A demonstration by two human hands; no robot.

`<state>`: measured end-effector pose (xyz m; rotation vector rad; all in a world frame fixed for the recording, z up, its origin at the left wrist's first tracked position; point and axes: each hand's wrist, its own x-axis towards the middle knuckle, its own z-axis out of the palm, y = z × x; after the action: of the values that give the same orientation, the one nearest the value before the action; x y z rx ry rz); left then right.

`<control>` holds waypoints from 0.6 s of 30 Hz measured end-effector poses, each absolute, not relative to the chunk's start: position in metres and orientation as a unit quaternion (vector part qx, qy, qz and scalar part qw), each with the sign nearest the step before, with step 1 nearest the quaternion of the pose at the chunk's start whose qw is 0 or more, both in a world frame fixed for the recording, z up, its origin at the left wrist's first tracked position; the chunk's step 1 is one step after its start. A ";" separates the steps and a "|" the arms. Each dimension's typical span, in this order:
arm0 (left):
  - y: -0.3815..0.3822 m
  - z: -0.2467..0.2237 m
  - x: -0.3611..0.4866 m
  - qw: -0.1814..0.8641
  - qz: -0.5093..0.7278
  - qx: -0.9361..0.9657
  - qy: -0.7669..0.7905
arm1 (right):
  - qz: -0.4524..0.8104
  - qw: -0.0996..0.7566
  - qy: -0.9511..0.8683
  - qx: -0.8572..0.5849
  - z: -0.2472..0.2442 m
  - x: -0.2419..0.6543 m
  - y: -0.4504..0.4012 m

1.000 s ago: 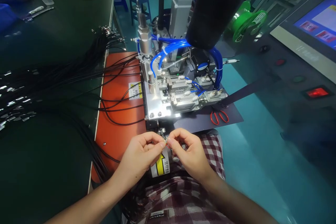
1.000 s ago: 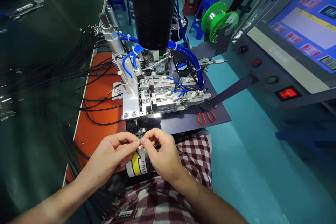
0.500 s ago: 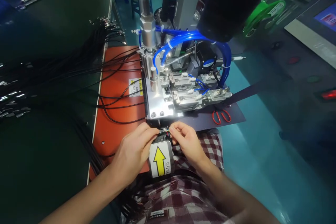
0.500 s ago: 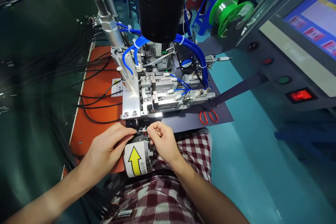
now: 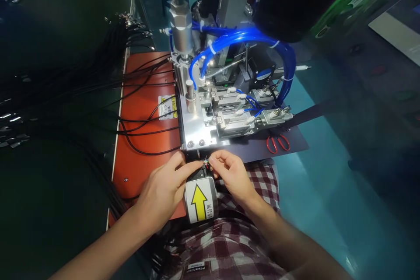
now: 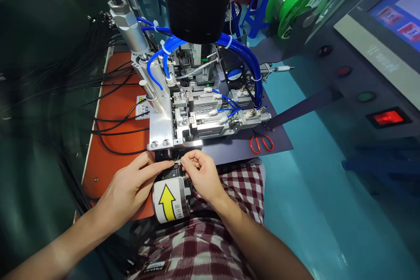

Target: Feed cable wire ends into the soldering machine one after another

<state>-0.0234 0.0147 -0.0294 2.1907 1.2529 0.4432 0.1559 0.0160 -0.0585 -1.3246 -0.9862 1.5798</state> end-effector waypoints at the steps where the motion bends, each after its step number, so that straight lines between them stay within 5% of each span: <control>1: 0.015 -0.030 -0.023 0.289 0.167 0.818 0.468 | 0.628 0.414 -0.393 -0.528 -0.059 0.156 0.016; 10: 0.010 -0.013 -0.019 0.381 0.196 0.740 0.519 | 0.558 0.427 -0.469 -0.535 -0.047 0.161 0.010; 18: 0.008 0.007 0.000 0.576 0.220 0.564 0.550 | 0.530 0.419 -0.555 -0.485 -0.028 0.164 -0.004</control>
<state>0.0000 0.0084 0.0066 1.3196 1.2876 0.5155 0.1636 -0.0039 -0.0282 -1.2174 -1.3906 1.3294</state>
